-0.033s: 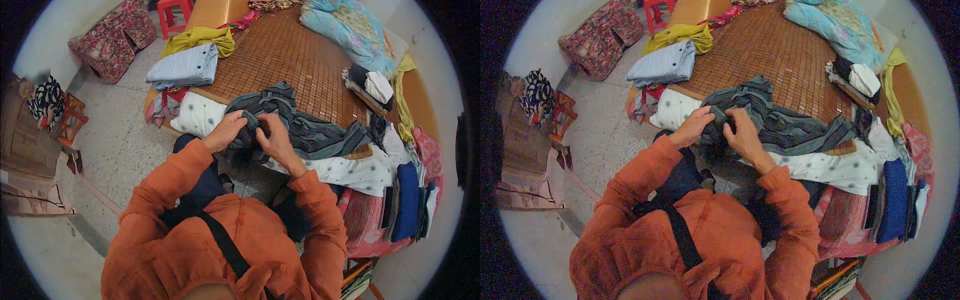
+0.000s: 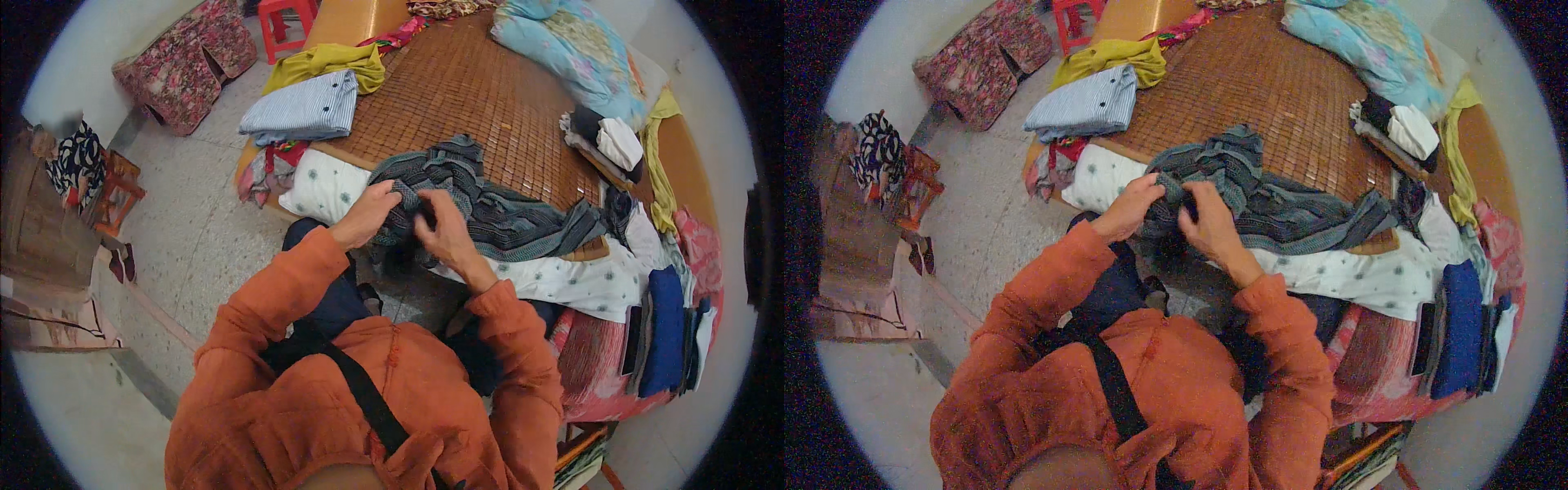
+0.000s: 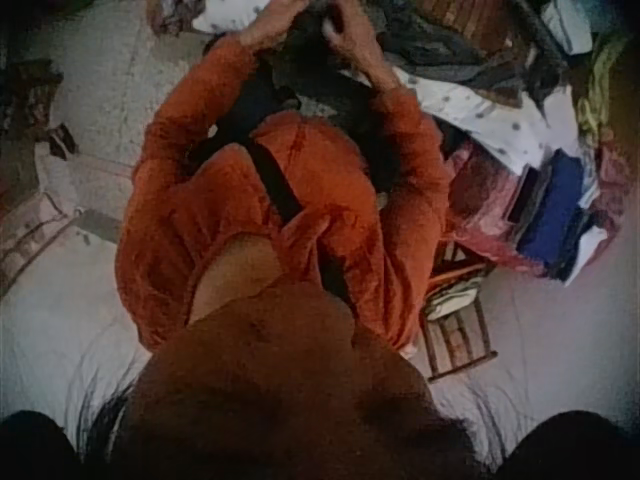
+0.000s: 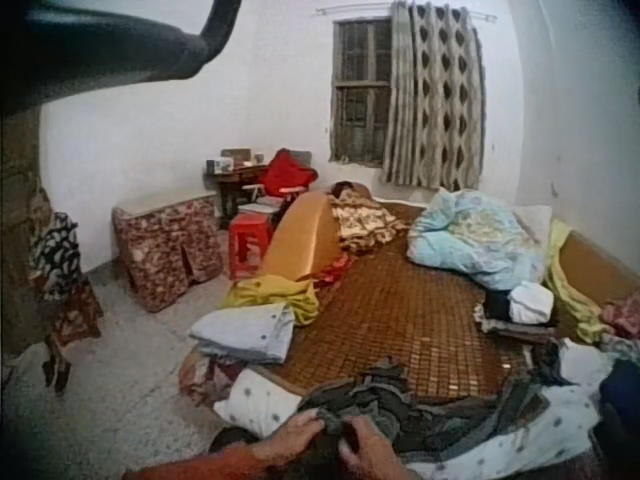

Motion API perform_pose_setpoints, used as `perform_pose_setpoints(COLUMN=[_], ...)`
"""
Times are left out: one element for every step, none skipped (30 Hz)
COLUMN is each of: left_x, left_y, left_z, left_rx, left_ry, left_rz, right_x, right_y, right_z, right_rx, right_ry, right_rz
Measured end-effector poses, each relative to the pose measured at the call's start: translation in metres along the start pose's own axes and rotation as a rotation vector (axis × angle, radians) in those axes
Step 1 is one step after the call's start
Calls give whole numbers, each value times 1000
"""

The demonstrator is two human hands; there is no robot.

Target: The person folds a striped garment on a bamboo mat, then picks up and folds a mustard-colored shirt, and finally folds a yellow shirt. The person places the folded items on a chair.

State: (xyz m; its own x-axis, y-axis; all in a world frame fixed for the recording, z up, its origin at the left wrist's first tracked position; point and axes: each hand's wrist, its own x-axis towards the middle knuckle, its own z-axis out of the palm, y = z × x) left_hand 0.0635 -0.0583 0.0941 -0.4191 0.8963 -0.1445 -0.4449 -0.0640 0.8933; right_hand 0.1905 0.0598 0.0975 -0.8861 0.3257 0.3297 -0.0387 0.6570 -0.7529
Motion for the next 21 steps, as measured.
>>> perform_pose_setpoints(left_x=[-3, -7, -12, -21, -32, -29, -37, -47, -56, -58, -55, -54, -53, -50, -49, -52, -56, -50, -43, -42, -46], left_y=[4, 10, 20, 35, 43, 31, 47, 56, 60, 58, 54, 46, 32, 14, 4, -1, -6, -11, -15, -9, -2], left_z=[-1, -3, -4, -5, -11, -40, -39, -40, -42, -56, -76, -97, -119, -142, -153, -148, -142, -131, -118, -98, -82], left_rx=[-76, -152, -171, -190, -211, -307, -318, -228, -137, -223, -306, -390, -394, -398, -405, 198, 803, 868, 930, 773, 672], left_ry=[-1, -2, 10, 23, 42, 144, 109, 182, 256, 283, 309, 333, 299, 261, 217, 289, 507, 654, 805, 723, 543], left_rz=[-18, -36, -28, -23, -17, 31, 45, 140, 235, 200, 167, 134, 112, 91, 67, 263, 409, 489, 569, 627, 404], right_x=[-2, -7, -6, -7, -9, -9, -11, -12, -13, -10, -2, -1, 1, 1, 1, 0, 0, 0, 1, 2, 4], right_y=[4, 3, 10, 22, 34, 47, 62, 67, 85, 96, 95, 90, 73, 64, 56, 52, 50, 51, 51, 49, 42], right_z=[7, 13, 16, 18, 19, 13, 2, -9, -23, -34, -39, -38, -40, -38, -34, -31, -26, -19, -14, -11, -8], right_rx=[-112, -183, -331, -478, -623, -666, -582, -519, -216, -27, 232, 359, 479, 603, 721, 838, 855, 872, 889, 950, 986], right_ry=[15, -28, -51, -74, -101, -41, 3, 14, -19, -73, -152, -123, -94, -80, -62, -37, 1, 39, 75, 85, 82], right_rz=[-116, -131, -107, -81, -58, -63, -20, 37, 157, 257, 265, 366, 469, 529, 593, 660, 645, 631, 615, 632, 650])
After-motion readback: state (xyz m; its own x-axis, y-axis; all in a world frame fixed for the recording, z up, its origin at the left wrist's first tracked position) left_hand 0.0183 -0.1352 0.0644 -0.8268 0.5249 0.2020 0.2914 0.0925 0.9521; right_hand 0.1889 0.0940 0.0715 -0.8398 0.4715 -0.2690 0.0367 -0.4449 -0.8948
